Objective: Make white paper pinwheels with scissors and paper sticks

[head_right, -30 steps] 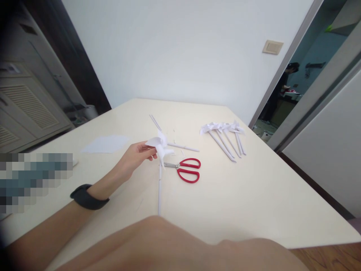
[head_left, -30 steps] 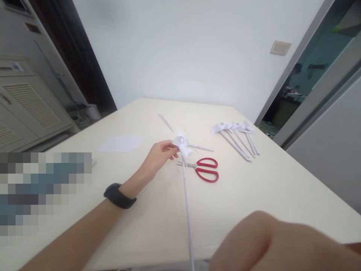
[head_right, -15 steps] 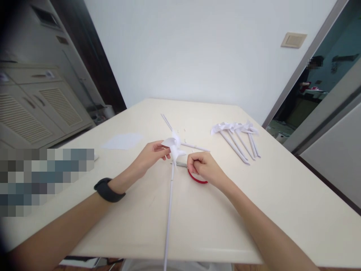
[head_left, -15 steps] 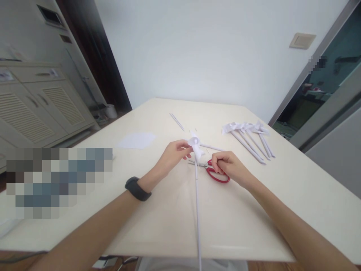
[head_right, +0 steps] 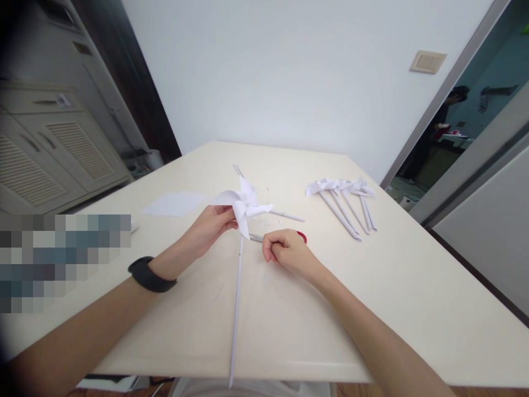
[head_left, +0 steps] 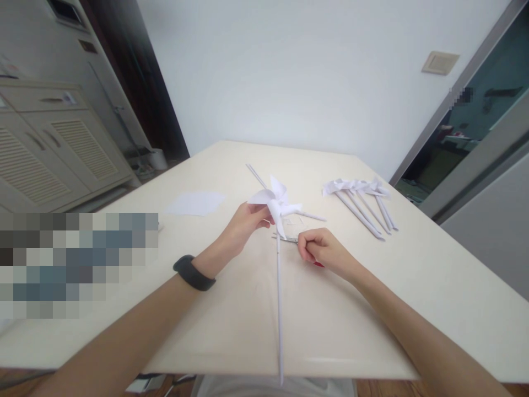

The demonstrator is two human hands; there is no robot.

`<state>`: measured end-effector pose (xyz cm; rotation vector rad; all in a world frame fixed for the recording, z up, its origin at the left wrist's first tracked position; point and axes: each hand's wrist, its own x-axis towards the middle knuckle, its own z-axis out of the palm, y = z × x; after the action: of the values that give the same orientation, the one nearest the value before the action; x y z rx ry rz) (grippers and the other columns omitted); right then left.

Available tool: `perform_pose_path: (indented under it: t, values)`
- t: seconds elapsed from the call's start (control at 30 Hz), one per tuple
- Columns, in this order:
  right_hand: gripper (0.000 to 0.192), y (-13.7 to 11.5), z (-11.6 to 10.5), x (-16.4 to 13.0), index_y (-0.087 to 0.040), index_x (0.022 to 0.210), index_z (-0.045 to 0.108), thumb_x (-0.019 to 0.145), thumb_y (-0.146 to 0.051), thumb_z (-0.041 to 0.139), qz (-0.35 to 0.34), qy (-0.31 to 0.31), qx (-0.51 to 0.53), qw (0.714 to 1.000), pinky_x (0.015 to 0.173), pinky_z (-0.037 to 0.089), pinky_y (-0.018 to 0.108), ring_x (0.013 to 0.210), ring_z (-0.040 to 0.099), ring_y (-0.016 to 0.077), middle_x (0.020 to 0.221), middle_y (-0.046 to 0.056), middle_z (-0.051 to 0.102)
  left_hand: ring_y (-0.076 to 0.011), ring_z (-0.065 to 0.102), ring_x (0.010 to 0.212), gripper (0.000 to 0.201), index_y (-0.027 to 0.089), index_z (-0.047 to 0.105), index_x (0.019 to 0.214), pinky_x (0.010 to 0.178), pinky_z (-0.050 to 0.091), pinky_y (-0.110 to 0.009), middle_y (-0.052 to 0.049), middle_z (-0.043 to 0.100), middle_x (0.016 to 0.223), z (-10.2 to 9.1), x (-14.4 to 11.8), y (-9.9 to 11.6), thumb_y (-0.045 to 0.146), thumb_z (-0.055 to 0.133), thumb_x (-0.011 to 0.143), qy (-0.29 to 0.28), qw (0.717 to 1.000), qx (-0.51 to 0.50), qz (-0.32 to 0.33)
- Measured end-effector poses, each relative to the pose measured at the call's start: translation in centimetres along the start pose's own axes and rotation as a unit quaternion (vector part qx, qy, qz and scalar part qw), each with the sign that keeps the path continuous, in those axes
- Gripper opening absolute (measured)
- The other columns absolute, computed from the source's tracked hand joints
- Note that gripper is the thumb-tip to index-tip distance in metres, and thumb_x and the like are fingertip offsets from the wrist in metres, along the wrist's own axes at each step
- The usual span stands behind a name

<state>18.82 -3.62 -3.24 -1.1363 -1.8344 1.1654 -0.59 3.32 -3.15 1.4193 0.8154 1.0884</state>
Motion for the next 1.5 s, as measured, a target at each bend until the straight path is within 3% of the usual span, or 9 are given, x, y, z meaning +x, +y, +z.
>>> perform_pose_path:
  t: [0.13, 0.27, 0.47, 0.63, 0.83, 0.97, 1.17, 1.37, 1.5]
  values:
    - [0.026, -0.7, 1.1, 0.2, -0.017, 0.076, 0.062, 0.070, -0.007, 0.038, -0.003, 0.005, 0.009, 1.000, 0.048, 0.031, 0.022, 0.051, 0.041, 0.0082, 0.071, 0.000, 0.058, -0.0135, 0.058, 0.071, 0.021, 0.015, 0.067, 0.086, 0.067, 0.044, -0.026, -0.004, 0.065, 0.080, 0.1, 0.0, -0.1, 0.031, 0.062, 0.074, 0.005, 1.000, -0.025, -0.010]
    - [0.020, -1.5, 2.5, 0.4, -0.017, 0.096, 0.061, 0.083, -0.024, 0.046, 0.017, -0.052, 0.097, 0.994, 0.051, 0.033, 0.022, 0.052, 0.040, 0.0078, 0.083, 0.003, 0.065, -0.0130, 0.058, 0.071, 0.019, 0.015, 0.067, 0.084, 0.067, 0.045, -0.025, -0.004, 0.066, 0.082, 0.3, -0.1, -0.1, 0.030, 0.062, 0.074, 0.007, 0.999, -0.047, -0.014]
    - [0.019, -1.9, 3.0, -0.1, -0.017, 0.080, 0.056, 0.082, -0.036, 0.057, 0.034, -0.066, 0.141, 0.987, 0.051, 0.032, 0.022, 0.049, 0.040, 0.0078, 0.058, -0.003, 0.054, -0.0146, 0.060, 0.078, 0.023, 0.015, 0.067, 0.088, 0.069, 0.046, -0.025, -0.006, 0.066, 0.088, 0.2, -0.2, -0.2, 0.034, 0.063, 0.075, 0.000, 0.999, -0.051, -0.012]
    - [0.020, -2.2, 2.0, -0.4, -0.018, 0.078, 0.054, 0.084, -0.036, 0.055, 0.013, -0.045, 0.120, 0.992, 0.051, 0.029, 0.022, 0.051, 0.039, 0.0078, 0.062, -0.002, 0.054, -0.0127, 0.060, 0.078, 0.027, 0.016, 0.066, 0.090, 0.066, 0.044, -0.022, -0.006, 0.066, 0.092, -0.1, -0.1, -0.2, 0.039, 0.063, 0.076, 0.006, 0.998, -0.057, -0.019]
    - [0.016, -2.3, 0.8, -0.7, -0.018, 0.082, 0.059, 0.087, -0.031, 0.051, 0.016, 0.033, 0.007, 0.999, 0.047, 0.027, 0.021, 0.050, 0.036, 0.0080, 0.059, -0.004, 0.045, -0.0162, 0.062, 0.083, 0.020, 0.015, 0.064, 0.089, 0.070, 0.046, -0.025, -0.008, 0.067, 0.096, -0.2, 0.0, 0.3, 0.030, 0.060, 0.076, 0.021, 0.990, -0.140, -0.022]
    - [0.017, -2.2, 0.3, -0.8, -0.020, 0.083, 0.061, 0.088, -0.028, 0.048, -0.026, 0.072, -0.090, 0.993, 0.053, 0.033, 0.023, 0.054, 0.042, 0.0098, 0.059, -0.003, 0.049, -0.0222, 0.062, 0.096, 0.025, 0.013, 0.064, 0.091, 0.084, 0.047, -0.034, -0.010, 0.068, 0.101, 0.1, -0.1, 0.7, 0.020, 0.050, 0.073, -0.011, 0.974, -0.224, -0.006]
    - [0.021, -1.8, -0.3, -0.7, -0.020, 0.082, 0.062, 0.090, -0.031, 0.046, -0.069, 0.119, -0.197, 0.971, 0.053, 0.032, 0.023, 0.056, 0.044, 0.0108, 0.062, -0.002, 0.056, -0.0292, 0.054, 0.113, 0.039, 0.014, 0.061, 0.108, 0.093, 0.042, -0.043, -0.012, 0.064, 0.114, 0.5, -0.8, 1.4, 0.011, 0.053, 0.069, -0.102, 0.960, -0.259, 0.008]
    - [0.018, -1.6, -0.7, -1.0, -0.021, 0.082, 0.060, 0.091, -0.026, 0.046, -0.094, 0.113, -0.249, 0.957, 0.057, 0.035, 0.023, 0.060, 0.047, 0.0110, 0.068, -0.002, 0.059, -0.0232, 0.059, 0.104, 0.036, 0.025, 0.056, 0.118, 0.089, 0.047, -0.041, -0.005, 0.063, 0.112, -0.2, -0.7, 2.0, 0.027, 0.054, 0.082, -0.060, 0.933, -0.354, 0.029]
    - [0.020, -1.4, -0.4, -0.9, -0.021, 0.082, 0.060, 0.091, -0.027, 0.044, -0.100, 0.117, -0.259, 0.954, 0.056, 0.035, 0.024, 0.059, 0.046, 0.0116, 0.068, -0.001, 0.058, -0.0206, 0.058, 0.104, 0.029, 0.023, 0.060, 0.112, 0.085, 0.048, -0.035, -0.005, 0.062, 0.115, 0.4, -0.8, 1.5, 0.025, 0.058, 0.083, -0.069, 0.936, -0.342, 0.037]
